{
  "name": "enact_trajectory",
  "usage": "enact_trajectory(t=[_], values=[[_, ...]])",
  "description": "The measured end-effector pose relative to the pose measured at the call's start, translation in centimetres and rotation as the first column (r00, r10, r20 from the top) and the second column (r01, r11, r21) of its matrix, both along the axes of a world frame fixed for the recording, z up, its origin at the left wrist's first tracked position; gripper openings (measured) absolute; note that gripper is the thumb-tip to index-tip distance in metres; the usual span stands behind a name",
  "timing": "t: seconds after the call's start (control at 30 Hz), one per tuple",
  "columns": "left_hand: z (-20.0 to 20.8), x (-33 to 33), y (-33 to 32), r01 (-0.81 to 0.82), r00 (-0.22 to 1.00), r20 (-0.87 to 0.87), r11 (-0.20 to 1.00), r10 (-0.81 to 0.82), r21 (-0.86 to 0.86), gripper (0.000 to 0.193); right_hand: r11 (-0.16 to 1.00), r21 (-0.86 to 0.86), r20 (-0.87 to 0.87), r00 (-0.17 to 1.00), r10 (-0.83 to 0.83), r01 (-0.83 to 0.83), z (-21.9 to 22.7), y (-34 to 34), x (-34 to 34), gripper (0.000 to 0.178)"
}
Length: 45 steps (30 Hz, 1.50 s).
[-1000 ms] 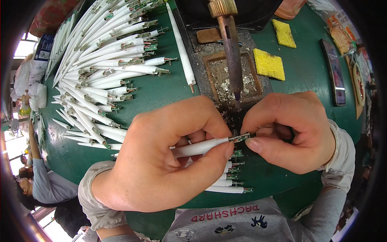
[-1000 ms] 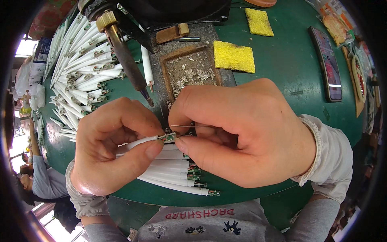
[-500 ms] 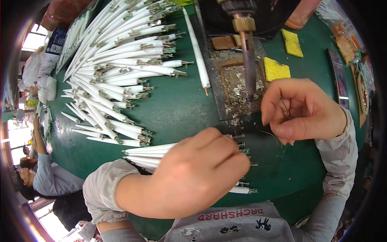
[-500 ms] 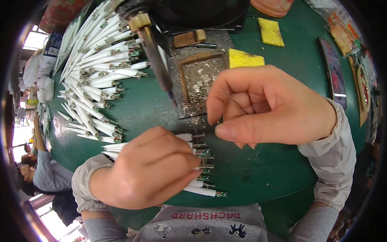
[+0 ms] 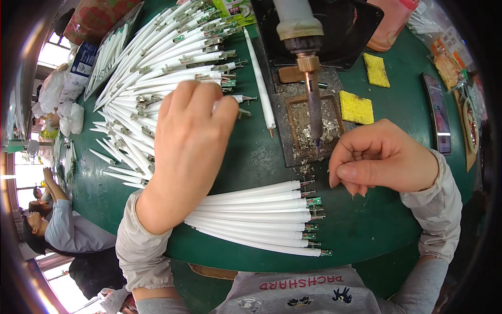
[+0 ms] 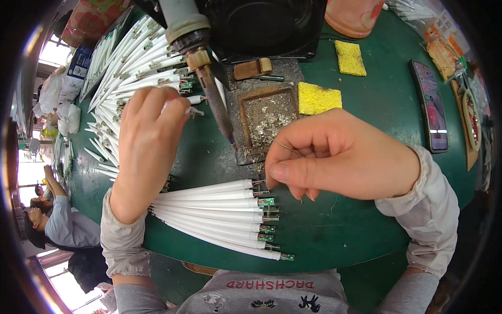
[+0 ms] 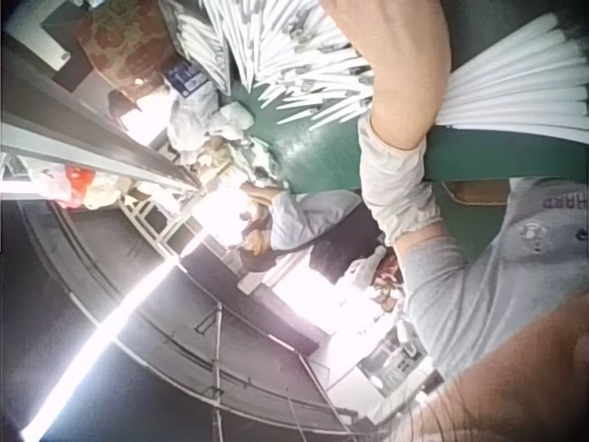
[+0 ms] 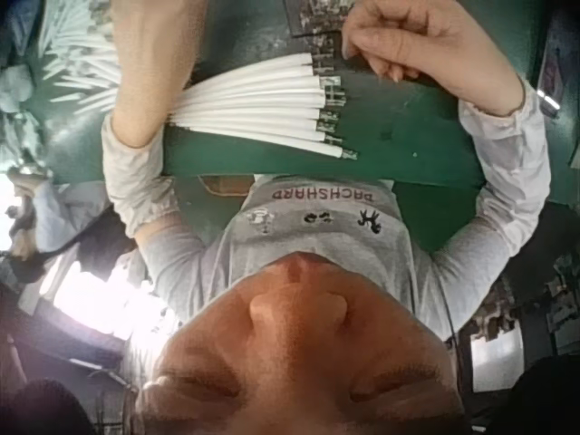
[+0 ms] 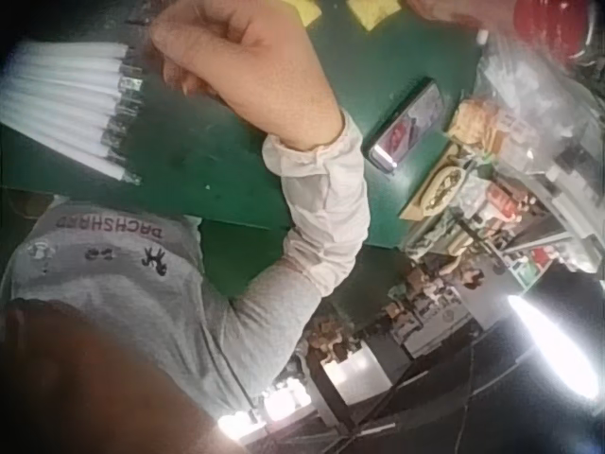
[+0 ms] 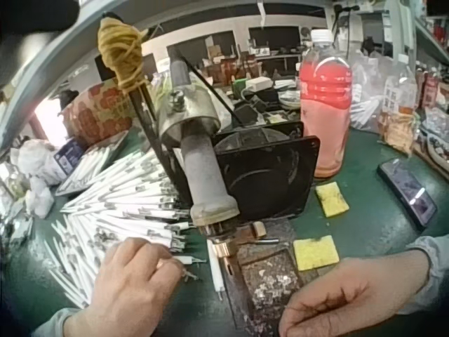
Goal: The person wipes a soldering iron with a sponge, then solders wires onto the circuit boards of plastic tubes using the soldering iron and solder wire. Finally, the person gathers the assembled tubes.
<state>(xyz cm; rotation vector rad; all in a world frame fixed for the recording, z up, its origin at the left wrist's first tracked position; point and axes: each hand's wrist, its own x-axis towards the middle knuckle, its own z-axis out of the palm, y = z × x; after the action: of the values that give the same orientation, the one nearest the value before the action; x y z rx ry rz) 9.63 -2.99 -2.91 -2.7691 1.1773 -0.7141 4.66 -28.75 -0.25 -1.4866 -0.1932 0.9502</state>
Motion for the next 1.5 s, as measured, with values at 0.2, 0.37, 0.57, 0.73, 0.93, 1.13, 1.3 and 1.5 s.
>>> enact_trajectory(t=[0.2,0.37,0.57,0.73,0.93,1.13,1.3,1.5], values=[[1.3,-3.3,-2.6,0.401,0.908,-0.059,0.903,-0.414,-0.152,0.025,0.983,-0.026,0.209,0.963,-0.173,0.183,-0.3,0.8,-1.5,0.01],[1.8,-4.9,-2.9,0.462,0.863,-0.108,0.857,-0.494,-0.229,0.03,0.968,-0.235,0.396,0.918,0.01,0.091,0.4,0.9,-2.1,0.015],[1.9,-4.8,-2.3,0.358,0.811,-0.325,0.852,-0.486,-0.381,0.026,0.971,-0.194,0.371,0.927,-0.056,0.136,0.1,0.8,-1.9,0.013],[3.4,-4.3,-2.2,-0.135,0.36,-0.823,0.849,-0.439,-0.512,0.017,0.978,-0.158,0.481,0.876,-0.046,0.138,-0.1,1.0,-2.1,0.012],[3.5,-4.2,-2.7,-0.479,-0.022,-0.906,0.8,-0.422,-0.361,0.012,0.973,-0.168,0.542,0.839,-0.044,0.159,-0.2,1.1,-2.2,0.011],[3.6,-3.9,-2.7,-0.484,0.03,-0.921,0.8,-0.389,-0.354,0.012,0.98,-0.134,0.344,0.934,-0.096,0.15,0.3,0.9,-1.7,0.022],[3.2,-3.8,-2.7,-0.487,0.099,-0.913,0.78,-0.397,-0.392,0.011,0.963,-0.04,0.124,0.958,-0.259,0.266,0.7,0.9,-1.5,0.017],[3.3,-3.7,-2.7,-0.439,0.206,-0.902,0.788,-0.379,-0.431,0.009,0.971,-0.103,0.44,0.886,-0.15,0.216,0.4,0.9,-1.9,0.013]])
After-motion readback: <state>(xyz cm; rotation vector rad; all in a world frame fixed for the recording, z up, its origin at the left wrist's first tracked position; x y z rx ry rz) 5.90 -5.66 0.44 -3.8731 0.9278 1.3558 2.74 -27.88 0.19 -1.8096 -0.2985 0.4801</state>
